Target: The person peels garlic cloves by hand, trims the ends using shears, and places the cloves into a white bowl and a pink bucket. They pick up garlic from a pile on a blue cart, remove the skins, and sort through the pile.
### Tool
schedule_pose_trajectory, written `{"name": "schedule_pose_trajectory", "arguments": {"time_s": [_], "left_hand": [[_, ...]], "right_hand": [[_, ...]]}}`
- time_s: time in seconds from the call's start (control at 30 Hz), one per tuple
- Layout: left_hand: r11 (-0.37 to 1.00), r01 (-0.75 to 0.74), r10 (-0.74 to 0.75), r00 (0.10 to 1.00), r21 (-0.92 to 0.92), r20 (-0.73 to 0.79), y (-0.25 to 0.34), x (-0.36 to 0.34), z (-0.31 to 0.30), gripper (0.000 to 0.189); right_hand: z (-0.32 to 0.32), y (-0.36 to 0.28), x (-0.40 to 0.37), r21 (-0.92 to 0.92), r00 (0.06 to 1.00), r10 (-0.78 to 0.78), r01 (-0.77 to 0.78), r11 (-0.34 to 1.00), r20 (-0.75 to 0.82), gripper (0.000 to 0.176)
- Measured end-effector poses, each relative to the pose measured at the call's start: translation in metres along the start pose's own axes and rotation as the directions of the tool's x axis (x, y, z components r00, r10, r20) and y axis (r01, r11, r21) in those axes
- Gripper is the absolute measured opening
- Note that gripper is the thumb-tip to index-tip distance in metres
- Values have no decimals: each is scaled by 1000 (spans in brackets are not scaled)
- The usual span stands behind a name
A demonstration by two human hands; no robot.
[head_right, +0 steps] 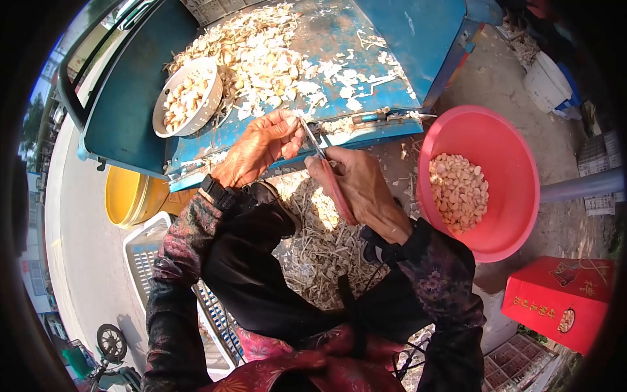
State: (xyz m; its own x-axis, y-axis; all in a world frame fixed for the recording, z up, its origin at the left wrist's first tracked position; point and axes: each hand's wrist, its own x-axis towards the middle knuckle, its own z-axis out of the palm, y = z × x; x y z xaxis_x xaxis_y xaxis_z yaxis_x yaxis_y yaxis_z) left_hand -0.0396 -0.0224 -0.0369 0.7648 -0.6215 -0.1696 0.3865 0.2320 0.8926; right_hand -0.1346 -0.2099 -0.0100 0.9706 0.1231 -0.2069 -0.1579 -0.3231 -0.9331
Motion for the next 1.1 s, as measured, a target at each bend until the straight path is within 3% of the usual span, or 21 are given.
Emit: {"name": "schedule_pose_trajectory", "arguments": {"time_s": [0.07,0.17,0.27,0.3,0.33,0.37,0.47,0.53,0.6,0.63,0.7,0.73,0.8,0.83,0.87,0.9,1.0,1.1], "left_hand": [[1000,14,-13,998,14,-55,1,-6,1,20],[990,45,-44,999,133,-17,-4,-13,-8,18],[994,64,-46,979,86,-197,-2,-17,-19,16],[996,56,-32,956,75,-290,9,-15,-23,14],[987,52,-4,953,154,-302,17,-7,-34,16],[970,30,52,943,239,-330,25,0,-45,17],[944,-6,136,917,330,-374,34,4,-31,19],[996,-53,26,942,-70,-334,33,-5,-11,21],[984,-55,-3,945,-168,-327,39,-26,2,23],[954,-95,3,952,-285,-306,45,-38,5,24],[885,-185,40,944,-427,-327,59,-68,18,25],[861,-239,64,927,-449,-370,67,-84,25,26],[846,-304,156,927,-439,-342,77,-105,32,26],[838,-346,193,911,-421,-364,81,-108,36,27],[826,-393,226,888,-405,-402,87,-110,41,28],[807,-458,302,862,-373,-407,87,-108,38,26],[735,-569,391,800,-368,-455,75,-100,29,23],[713,-411,145,879,-568,-454,26,-84,6,20]], "right_hand": [[3,4,1,-42,999,-37,38,998,5,37],[-2,-1,0,-94,971,-147,131,987,-189,34],[-21,-4,6,119,984,12,9,993,-176,32],[-25,-1,9,115,985,8,12,993,-173,32],[-28,6,15,-195,968,-101,56,979,-228,33],[-31,12,22,-490,943,-221,74,869,-249,36],[-44,19,50,-586,895,-286,36,809,-341,37],[-62,22,78,-614,915,-231,-23,789,-330,35],[-77,32,102,-831,862,-461,88,549,-213,37],[-84,38,108,-835,862,-464,93,542,-204,37],[-94,44,118,-979,811,-585,98,177,-24,35],[-93,40,122,-982,811,-584,103,161,-11,35],[-78,31,130,-946,594,-795,313,90,121,23],[-51,12,129,-868,671,-741,388,309,36,19],[-25,-13,130,-693,842,-539,400,600,18,21],[2,-17,136,-524,837,-546,471,710,13,22],[46,-11,168,-611,735,-677,550,569,31,19],[58,2,189,-679,710,-702,542,494,56,19]]}}
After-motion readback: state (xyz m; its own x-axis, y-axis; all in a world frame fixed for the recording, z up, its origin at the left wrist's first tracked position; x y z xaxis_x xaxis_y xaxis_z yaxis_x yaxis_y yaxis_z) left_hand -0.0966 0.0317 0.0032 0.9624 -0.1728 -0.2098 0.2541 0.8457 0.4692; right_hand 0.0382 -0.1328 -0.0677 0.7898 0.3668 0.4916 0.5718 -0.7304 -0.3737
